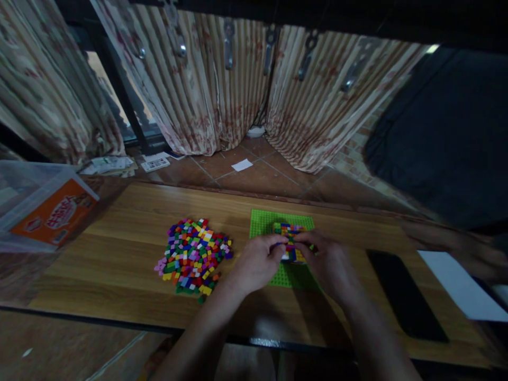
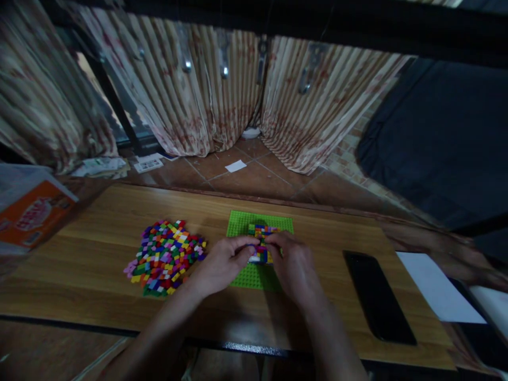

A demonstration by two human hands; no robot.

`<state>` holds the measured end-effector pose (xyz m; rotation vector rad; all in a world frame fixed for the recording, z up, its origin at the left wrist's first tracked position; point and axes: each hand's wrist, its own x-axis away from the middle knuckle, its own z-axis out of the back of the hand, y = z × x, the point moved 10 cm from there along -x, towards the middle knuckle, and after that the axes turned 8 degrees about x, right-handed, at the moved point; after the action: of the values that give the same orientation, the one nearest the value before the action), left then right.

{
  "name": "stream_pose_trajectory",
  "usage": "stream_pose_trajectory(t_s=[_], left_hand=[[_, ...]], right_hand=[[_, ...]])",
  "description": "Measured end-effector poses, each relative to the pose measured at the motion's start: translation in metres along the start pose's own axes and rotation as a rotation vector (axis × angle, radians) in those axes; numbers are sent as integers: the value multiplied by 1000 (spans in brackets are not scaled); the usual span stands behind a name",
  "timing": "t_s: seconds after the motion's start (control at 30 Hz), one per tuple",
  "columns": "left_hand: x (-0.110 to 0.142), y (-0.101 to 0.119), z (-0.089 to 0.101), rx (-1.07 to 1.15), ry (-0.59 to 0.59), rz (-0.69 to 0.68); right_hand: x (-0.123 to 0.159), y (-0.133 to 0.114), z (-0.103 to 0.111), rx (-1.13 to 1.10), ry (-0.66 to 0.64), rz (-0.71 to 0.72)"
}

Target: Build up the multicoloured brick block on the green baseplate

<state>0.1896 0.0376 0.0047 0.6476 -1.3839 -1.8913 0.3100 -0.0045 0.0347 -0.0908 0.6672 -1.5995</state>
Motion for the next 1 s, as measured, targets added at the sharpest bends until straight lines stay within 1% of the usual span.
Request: stream_pose_trajectory(t_s=[0.17,0.3,0.47,0.6,0.7,0.77,0.9,1.0], left_hand=[[-1,4,-10,-74,-43,-14],[-1,5,-14,-152,-49,10],[-1,4,-14,-177,-39,33],[-1,2,-14,-197,-31,38],[-1,2,-15,-205,-28,21],[-1,3,-15,-211,-28,14],[-1,5,-14,-219,-31,9],[-1,7,-14,-232,-34,18]], right_hand=[[0,-4,-6,3,-16,53],[0,2,-5,2,13,24],[1,17,4,-83,62,-96],[2,41,10,-164,104,-276],[5,57,1,-251,76,-413],[8,61,-7,-332,68,-468],[9,61,-18,-411,88,-506],[9,61,-26,-421,56,-517]])
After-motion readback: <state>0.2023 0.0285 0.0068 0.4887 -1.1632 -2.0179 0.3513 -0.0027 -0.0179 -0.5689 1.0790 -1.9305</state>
